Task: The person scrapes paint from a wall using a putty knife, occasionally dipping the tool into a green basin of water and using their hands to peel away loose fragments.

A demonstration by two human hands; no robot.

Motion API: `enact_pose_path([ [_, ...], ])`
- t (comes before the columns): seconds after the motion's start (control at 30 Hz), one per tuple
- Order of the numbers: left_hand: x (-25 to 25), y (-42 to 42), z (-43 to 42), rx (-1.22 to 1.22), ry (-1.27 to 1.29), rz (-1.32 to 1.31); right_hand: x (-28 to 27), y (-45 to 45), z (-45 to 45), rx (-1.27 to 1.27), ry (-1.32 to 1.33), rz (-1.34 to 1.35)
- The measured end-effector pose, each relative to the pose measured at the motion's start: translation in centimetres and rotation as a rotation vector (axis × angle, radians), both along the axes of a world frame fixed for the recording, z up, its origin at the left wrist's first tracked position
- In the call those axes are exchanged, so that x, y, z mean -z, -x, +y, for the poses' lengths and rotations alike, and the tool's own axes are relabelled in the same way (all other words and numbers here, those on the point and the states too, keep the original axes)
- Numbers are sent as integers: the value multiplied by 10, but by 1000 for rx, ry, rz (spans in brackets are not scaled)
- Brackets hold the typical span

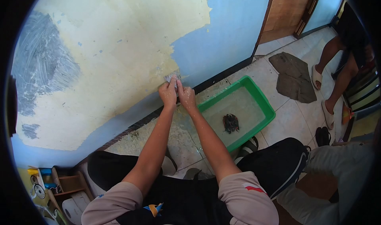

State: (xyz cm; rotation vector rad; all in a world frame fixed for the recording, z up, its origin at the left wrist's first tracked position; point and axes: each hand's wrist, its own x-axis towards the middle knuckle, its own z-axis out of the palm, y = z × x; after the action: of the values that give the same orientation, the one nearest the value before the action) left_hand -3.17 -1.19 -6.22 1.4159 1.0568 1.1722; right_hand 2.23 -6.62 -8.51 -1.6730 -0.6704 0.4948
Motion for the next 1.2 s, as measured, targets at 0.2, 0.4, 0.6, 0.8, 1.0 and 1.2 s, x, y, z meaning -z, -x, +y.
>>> enact_pose_path([
  [0.2,-28,-2,1,15,-9,35,-8,-6,8,3,60,105],
  [0.4,-55,-19,7,44,42,-192,-55,-21,9,-27,11,11],
  [0.6,-37,-16,-10,-45,110,-153,-37,-13,-8,-17,104,71],
  [0.8,-59,-19,-10,-39,139,-223,-47,-18,0,-11,53,50],
  [1.0,-70,-20,-8,-36,116,-177,-68,-18,-2,-27,73,84],
  [1.2,-81,-24,-3,-6,138,-319,-86,-25,0,-70,77,6],
])
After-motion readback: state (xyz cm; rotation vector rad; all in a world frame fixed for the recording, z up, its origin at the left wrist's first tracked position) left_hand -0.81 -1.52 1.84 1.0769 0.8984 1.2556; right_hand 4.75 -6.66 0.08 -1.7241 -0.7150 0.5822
